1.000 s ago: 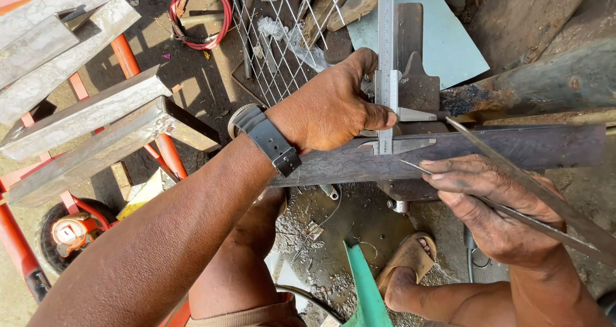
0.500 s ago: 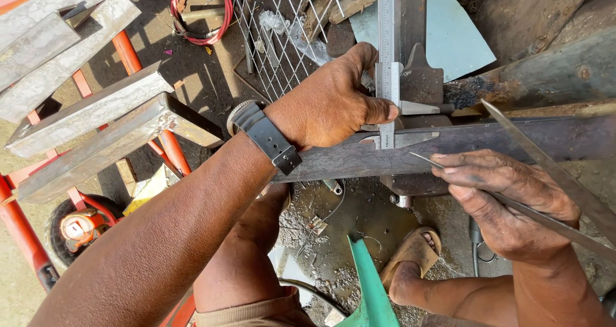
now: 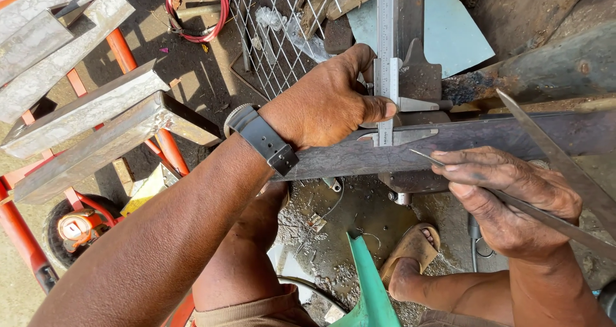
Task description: The person uses a vernier caliper to measure the dimensions of a metal bar clamped in a vise. They then use a scribe to mark the metal bar at the measured points. The person also handles a metal square and other metal pieces on a nearby cart.
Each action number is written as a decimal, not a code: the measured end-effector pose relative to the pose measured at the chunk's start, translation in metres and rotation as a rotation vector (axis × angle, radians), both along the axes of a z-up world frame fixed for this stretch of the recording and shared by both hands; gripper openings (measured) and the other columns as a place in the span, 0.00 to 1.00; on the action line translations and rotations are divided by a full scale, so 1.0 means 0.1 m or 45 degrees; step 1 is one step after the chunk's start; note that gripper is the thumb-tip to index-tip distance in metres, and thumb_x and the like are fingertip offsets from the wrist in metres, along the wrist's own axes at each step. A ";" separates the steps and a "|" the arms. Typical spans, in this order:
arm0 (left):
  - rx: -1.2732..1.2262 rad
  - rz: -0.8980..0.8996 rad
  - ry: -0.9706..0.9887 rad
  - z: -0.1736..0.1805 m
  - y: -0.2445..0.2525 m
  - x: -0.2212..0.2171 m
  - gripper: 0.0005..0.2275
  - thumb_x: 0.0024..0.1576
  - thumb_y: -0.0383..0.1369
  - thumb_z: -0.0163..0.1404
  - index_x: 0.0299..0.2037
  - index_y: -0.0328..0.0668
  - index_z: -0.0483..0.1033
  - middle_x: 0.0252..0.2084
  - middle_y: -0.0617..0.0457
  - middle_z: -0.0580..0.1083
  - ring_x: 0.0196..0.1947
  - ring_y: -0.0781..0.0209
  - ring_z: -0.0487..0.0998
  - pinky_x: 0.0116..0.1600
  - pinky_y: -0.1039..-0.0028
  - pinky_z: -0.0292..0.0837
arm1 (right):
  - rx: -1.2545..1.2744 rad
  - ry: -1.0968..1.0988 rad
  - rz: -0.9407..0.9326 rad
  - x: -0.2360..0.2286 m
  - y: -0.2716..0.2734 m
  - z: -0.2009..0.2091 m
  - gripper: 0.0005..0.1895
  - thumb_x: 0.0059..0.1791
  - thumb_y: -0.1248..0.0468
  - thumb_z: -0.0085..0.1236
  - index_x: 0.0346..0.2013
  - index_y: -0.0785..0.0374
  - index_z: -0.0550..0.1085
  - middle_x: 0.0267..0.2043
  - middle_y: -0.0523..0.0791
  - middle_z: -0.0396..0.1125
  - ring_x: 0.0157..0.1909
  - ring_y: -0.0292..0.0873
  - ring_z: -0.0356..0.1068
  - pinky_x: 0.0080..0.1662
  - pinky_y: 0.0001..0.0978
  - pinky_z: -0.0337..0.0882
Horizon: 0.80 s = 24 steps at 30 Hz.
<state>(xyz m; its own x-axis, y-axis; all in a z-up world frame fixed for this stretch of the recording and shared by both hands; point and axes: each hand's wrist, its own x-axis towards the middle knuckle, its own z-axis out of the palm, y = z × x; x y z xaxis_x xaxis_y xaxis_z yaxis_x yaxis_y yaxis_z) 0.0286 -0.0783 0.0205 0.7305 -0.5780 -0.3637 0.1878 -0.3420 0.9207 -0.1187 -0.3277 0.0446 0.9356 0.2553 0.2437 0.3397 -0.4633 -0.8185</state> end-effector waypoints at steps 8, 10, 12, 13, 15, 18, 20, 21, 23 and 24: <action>0.009 0.036 0.032 -0.02 0.01 -0.01 0.12 0.56 0.34 0.63 0.34 0.50 0.68 0.28 0.62 0.67 0.29 0.68 0.64 0.34 0.73 0.61 | -0.063 -0.046 -0.048 0.09 0.08 0.10 0.08 0.53 0.72 0.53 0.43 0.76 0.75 0.45 0.58 0.75 0.54 0.60 0.80 0.57 0.45 0.84; -0.024 0.052 0.046 -0.02 0.01 -0.01 0.11 0.55 0.33 0.63 0.34 0.49 0.69 0.29 0.62 0.69 0.30 0.68 0.66 0.35 0.74 0.63 | -0.060 -0.061 -0.038 0.11 0.08 0.10 0.07 0.53 0.73 0.53 0.42 0.76 0.76 0.45 0.58 0.75 0.53 0.60 0.80 0.57 0.44 0.83; -0.060 0.064 0.063 -0.04 0.00 -0.02 0.10 0.55 0.32 0.63 0.35 0.48 0.71 0.29 0.62 0.70 0.30 0.69 0.67 0.35 0.75 0.65 | -0.061 -0.072 -0.031 0.11 0.09 0.11 0.06 0.52 0.74 0.54 0.41 0.77 0.76 0.45 0.57 0.75 0.52 0.59 0.80 0.57 0.44 0.81; -0.048 0.071 0.038 -0.04 0.00 -0.02 0.11 0.54 0.32 0.64 0.34 0.49 0.71 0.29 0.63 0.69 0.30 0.69 0.66 0.35 0.75 0.64 | -0.070 -0.072 -0.027 0.12 0.10 0.11 0.06 0.52 0.74 0.54 0.40 0.76 0.76 0.44 0.57 0.75 0.52 0.58 0.80 0.55 0.43 0.82; -0.035 0.077 0.013 -0.07 0.00 -0.02 0.11 0.54 0.32 0.64 0.32 0.49 0.70 0.28 0.63 0.68 0.29 0.69 0.65 0.34 0.75 0.63 | -0.079 -0.071 -0.022 0.14 0.12 0.11 0.05 0.52 0.73 0.55 0.40 0.75 0.76 0.44 0.57 0.76 0.51 0.58 0.81 0.54 0.42 0.83; -0.114 0.089 0.012 -0.12 -0.01 -0.01 0.11 0.54 0.31 0.64 0.33 0.49 0.70 0.28 0.63 0.68 0.29 0.69 0.64 0.34 0.74 0.63 | -0.074 -0.076 -0.030 0.15 0.16 0.10 0.05 0.53 0.73 0.54 0.40 0.75 0.76 0.43 0.56 0.76 0.50 0.56 0.81 0.54 0.41 0.81; -0.060 0.101 -0.074 -0.16 -0.01 0.00 0.15 0.52 0.35 0.66 0.30 0.50 0.67 0.28 0.62 0.66 0.30 0.68 0.63 0.35 0.74 0.62 | -0.057 -0.109 -0.009 0.15 0.17 0.09 0.05 0.53 0.73 0.54 0.39 0.75 0.76 0.43 0.56 0.75 0.50 0.58 0.80 0.55 0.44 0.82; -0.062 0.100 -0.073 -0.15 -0.01 0.00 0.15 0.52 0.35 0.66 0.30 0.50 0.67 0.28 0.62 0.66 0.30 0.68 0.63 0.35 0.74 0.62 | -0.058 -0.107 -0.010 0.13 0.16 0.07 0.05 0.53 0.73 0.54 0.39 0.75 0.76 0.43 0.56 0.75 0.50 0.58 0.80 0.55 0.44 0.82; -0.041 0.111 -0.051 -0.13 -0.01 -0.01 0.15 0.52 0.34 0.67 0.30 0.49 0.67 0.27 0.63 0.66 0.29 0.69 0.63 0.33 0.75 0.61 | -0.003 -0.107 -0.004 0.11 0.13 0.03 0.04 0.53 0.74 0.52 0.38 0.74 0.75 0.43 0.58 0.75 0.51 0.61 0.81 0.56 0.47 0.82; -0.042 0.113 -0.050 -0.12 0.00 -0.01 0.15 0.52 0.34 0.67 0.30 0.49 0.67 0.27 0.63 0.66 0.29 0.69 0.63 0.33 0.75 0.61 | -0.004 -0.107 -0.002 0.11 0.11 0.05 0.04 0.53 0.74 0.52 0.38 0.74 0.75 0.43 0.58 0.75 0.51 0.61 0.81 0.56 0.47 0.82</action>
